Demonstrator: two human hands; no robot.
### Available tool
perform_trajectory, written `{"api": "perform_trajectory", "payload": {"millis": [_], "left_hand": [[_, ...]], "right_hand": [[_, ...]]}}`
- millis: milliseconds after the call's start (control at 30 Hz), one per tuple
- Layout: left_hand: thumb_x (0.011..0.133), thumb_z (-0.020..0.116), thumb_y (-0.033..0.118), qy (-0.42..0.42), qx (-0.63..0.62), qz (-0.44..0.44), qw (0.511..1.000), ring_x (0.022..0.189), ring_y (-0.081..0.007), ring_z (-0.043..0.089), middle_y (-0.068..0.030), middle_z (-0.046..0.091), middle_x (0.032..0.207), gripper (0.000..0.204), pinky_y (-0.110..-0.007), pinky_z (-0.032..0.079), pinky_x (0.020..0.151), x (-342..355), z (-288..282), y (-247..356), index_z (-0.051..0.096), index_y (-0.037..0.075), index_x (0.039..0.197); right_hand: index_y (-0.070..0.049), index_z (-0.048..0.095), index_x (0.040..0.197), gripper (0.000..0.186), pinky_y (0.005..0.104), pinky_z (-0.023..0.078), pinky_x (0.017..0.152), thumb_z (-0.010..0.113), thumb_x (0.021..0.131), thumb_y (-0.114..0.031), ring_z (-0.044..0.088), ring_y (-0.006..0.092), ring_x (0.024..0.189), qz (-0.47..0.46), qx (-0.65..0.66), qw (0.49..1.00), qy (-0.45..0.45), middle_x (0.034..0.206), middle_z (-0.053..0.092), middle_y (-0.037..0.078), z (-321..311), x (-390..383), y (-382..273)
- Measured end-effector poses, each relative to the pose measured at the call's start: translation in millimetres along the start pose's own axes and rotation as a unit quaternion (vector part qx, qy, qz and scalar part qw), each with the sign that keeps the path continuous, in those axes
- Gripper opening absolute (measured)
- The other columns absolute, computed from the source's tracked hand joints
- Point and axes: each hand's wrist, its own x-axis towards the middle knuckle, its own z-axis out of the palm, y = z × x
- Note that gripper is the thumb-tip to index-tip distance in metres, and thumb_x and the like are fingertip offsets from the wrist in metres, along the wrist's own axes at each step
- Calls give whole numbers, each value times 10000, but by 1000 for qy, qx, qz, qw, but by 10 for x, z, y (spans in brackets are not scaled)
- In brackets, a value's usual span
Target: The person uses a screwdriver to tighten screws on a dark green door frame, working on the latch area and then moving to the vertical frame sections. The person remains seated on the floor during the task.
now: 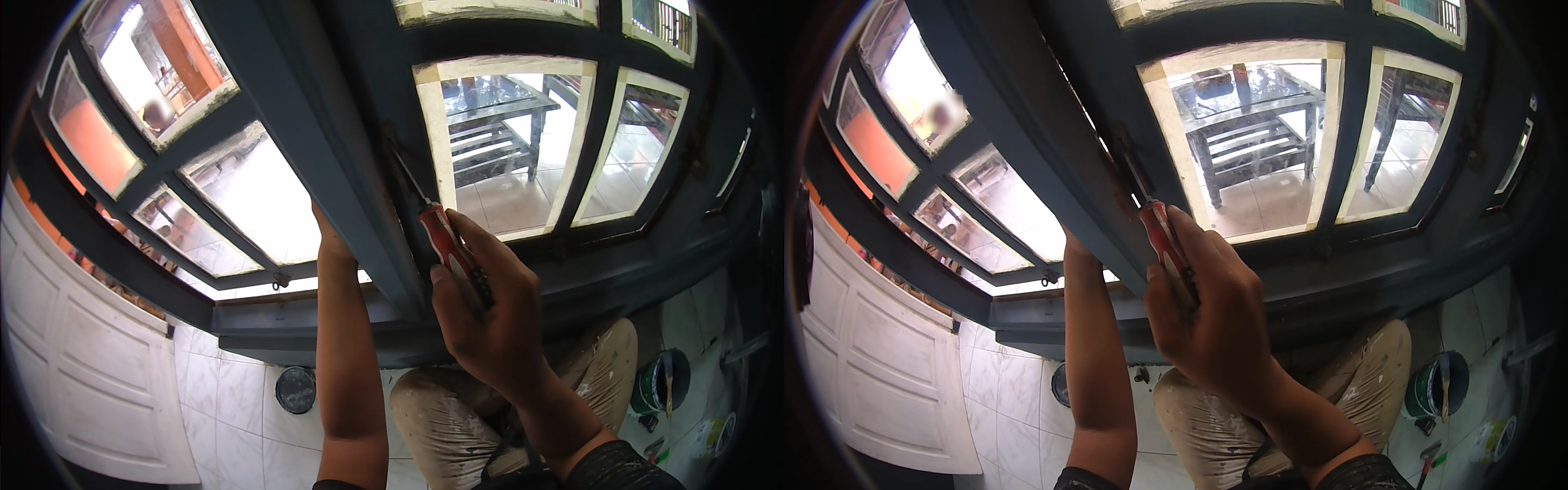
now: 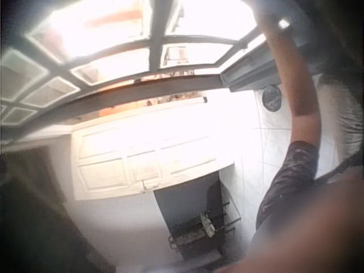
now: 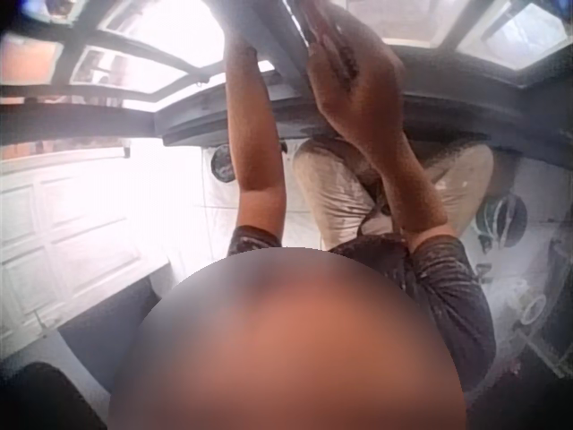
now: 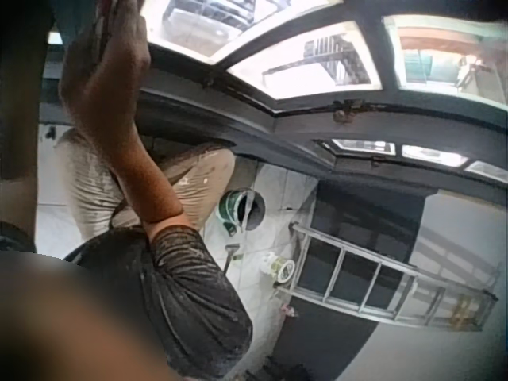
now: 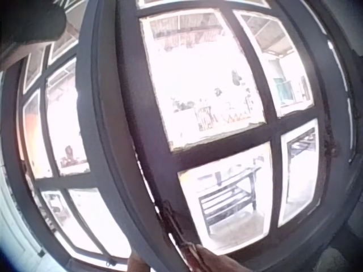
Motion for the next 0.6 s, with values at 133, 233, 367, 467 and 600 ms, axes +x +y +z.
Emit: {"api": "perform_trajectory", "payload": {"millis": [133,233,367,467,600], "left_hand": [[1119,422,285,20,14,-12,1000,899,-208,720,-113,726,1053,376,-307,606,740,-18,27,32,638,9,1253],[1118,421,287,35,28,-22,999,898,-209,720,-113,726,1053,378,-308,606,742,-24,54,57,637,9,1254],[1117,420,293,19,10,-24,1000,901,-209,718,-111,725,1055,382,-309,606,745,-19,66,81,634,9,1258],[1116,420,305,4,-33,-34,999,916,-206,716,-109,724,1066,392,-307,607,754,-13,59,83,626,8,1270],[1116,427,313,51,-32,-71,996,945,-198,715,-106,720,1100,401,-305,609,776,-13,96,67,610,7,1298]], "right_hand": [[92,585,1361,475,370,578,849,643,908,-38,749,300,975,12,-15,1000,1,1070,720,260,32,-11,-38],[99,583,1356,473,385,580,854,641,909,-42,749,323,987,-3,-25,1000,7,1088,714,272,44,-12,-38],[103,577,1358,476,398,581,858,636,909,-43,747,341,1000,-8,-34,999,9,1107,707,286,51,-19,-28],[103,571,1371,486,394,581,840,638,912,-41,745,338,979,-12,-45,999,10,1085,703,273,62,-23,-25],[116,543,1397,513,397,576,765,642,914,-26,730,329,886,-38,-67,997,16,1024,678,252,84,-37,-25]]}}
